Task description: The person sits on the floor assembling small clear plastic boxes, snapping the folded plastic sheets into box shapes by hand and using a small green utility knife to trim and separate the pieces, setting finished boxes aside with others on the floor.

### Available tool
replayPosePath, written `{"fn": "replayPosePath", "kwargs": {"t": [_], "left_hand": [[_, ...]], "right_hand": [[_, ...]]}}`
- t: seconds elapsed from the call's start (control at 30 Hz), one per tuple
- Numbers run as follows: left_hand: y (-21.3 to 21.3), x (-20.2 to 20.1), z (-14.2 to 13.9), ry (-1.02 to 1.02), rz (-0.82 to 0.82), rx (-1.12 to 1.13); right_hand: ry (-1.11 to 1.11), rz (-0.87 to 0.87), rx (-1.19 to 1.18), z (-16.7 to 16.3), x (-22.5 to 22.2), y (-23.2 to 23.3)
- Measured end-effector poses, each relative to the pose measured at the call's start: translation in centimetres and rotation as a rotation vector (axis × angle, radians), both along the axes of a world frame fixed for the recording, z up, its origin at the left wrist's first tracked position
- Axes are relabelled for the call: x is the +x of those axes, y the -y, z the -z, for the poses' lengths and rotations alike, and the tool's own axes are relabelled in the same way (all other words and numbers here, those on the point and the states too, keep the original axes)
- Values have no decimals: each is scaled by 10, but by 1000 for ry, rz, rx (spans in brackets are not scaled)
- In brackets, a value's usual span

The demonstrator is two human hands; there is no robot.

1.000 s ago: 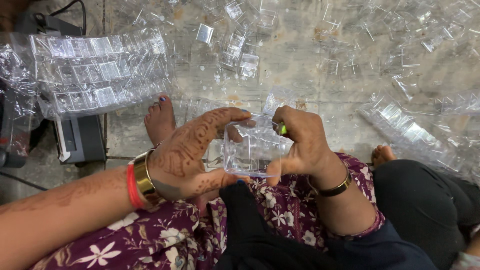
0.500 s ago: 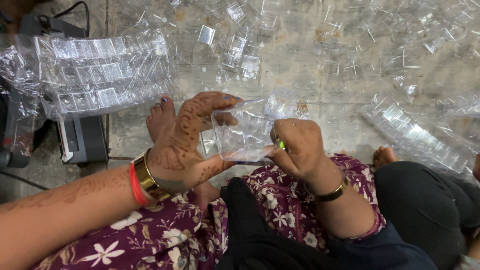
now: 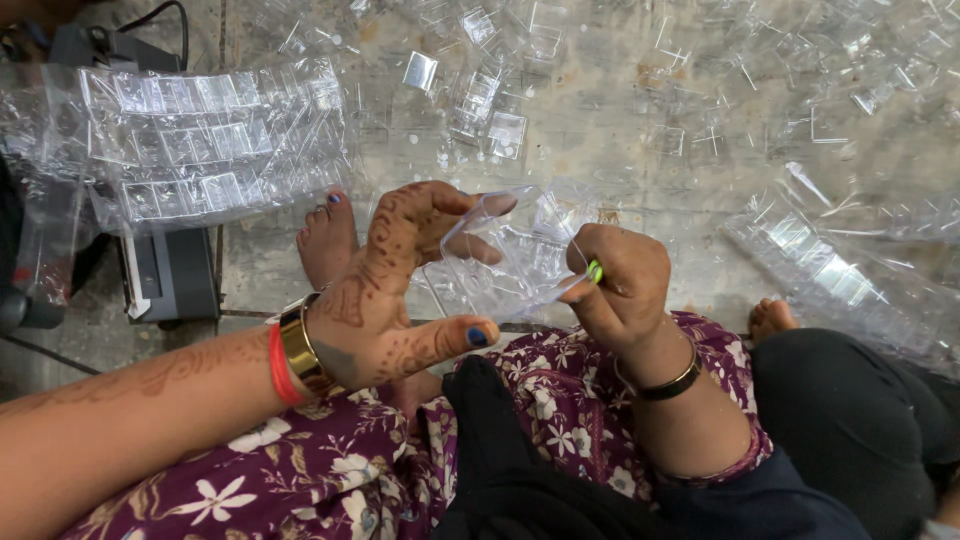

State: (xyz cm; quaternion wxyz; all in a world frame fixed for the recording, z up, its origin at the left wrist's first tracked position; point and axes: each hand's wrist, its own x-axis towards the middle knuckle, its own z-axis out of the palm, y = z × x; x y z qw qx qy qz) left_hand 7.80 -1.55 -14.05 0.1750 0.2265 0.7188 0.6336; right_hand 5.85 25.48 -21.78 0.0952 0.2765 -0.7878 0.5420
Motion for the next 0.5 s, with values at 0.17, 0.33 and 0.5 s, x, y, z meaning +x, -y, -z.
{"fn": "replayPosePath", "kwargs": {"t": [0.17, 0.33, 0.5], "left_hand": [[3, 5, 7, -83, -37, -25], [4, 5, 8, -138, -65, -149], [-3, 6, 16, -218, -86, -269]], "right_hand": [[2, 18, -16, 6, 2, 4], [117, 2, -100, 7, 4, 10], [382, -170, -280, 10, 13, 16]]}}
